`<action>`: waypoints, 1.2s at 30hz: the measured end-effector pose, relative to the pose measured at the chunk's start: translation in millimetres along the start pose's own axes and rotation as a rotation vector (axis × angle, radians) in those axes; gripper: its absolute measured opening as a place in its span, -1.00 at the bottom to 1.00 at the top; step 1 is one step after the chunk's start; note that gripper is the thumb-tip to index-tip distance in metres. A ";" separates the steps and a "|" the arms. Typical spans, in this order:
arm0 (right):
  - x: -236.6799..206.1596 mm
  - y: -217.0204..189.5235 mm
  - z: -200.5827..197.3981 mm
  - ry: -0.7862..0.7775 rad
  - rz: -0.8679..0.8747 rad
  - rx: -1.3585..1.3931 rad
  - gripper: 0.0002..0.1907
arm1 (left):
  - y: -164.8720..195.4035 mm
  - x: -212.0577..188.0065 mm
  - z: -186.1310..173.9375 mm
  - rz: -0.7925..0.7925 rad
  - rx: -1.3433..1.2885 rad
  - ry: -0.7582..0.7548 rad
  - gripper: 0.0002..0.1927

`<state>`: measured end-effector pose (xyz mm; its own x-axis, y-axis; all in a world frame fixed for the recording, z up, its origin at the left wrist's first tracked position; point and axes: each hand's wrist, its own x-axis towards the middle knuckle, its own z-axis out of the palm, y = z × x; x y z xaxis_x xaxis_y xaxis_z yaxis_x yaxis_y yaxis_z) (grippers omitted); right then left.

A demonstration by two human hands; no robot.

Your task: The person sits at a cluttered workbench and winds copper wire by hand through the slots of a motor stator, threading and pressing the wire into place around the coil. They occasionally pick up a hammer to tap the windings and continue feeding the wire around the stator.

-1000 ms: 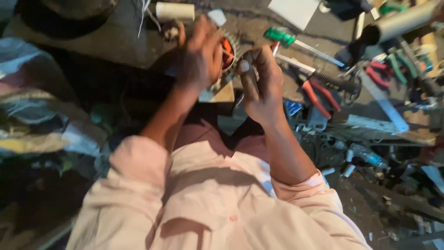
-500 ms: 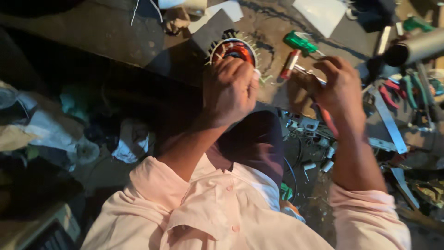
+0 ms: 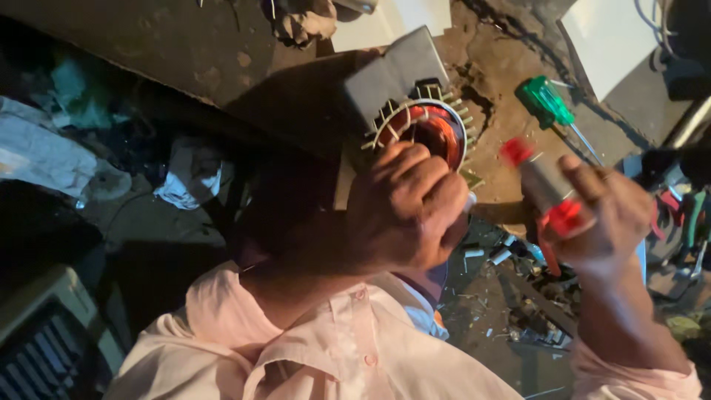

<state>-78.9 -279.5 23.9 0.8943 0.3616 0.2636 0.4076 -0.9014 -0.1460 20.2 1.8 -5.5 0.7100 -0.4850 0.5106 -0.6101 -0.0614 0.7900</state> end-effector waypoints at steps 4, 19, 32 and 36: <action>36.1 18.0 22.5 0.025 -0.351 0.182 -0.53 | 1.6 -1.0 -3.5 0.023 0.072 0.070 -0.78; 76.3 36.9 10.4 -0.272 -0.301 -0.081 -0.55 | -0.8 -13.6 -1.1 -0.020 -0.083 0.073 -0.82; 85.7 26.8 6.1 -0.291 -0.240 0.030 -0.59 | -1.7 -18.4 6.3 -0.032 -0.090 0.064 -0.83; 92.1 16.7 5.7 -0.230 -0.257 0.031 -0.55 | -2.5 -19.8 7.4 -0.022 -0.056 0.057 -0.82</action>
<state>11.4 -259.8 40.3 0.7787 0.6229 0.0745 0.6268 -0.7677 -0.1331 5.1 5.1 -20.1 0.7429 -0.4332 0.5103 -0.5745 -0.0215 0.8182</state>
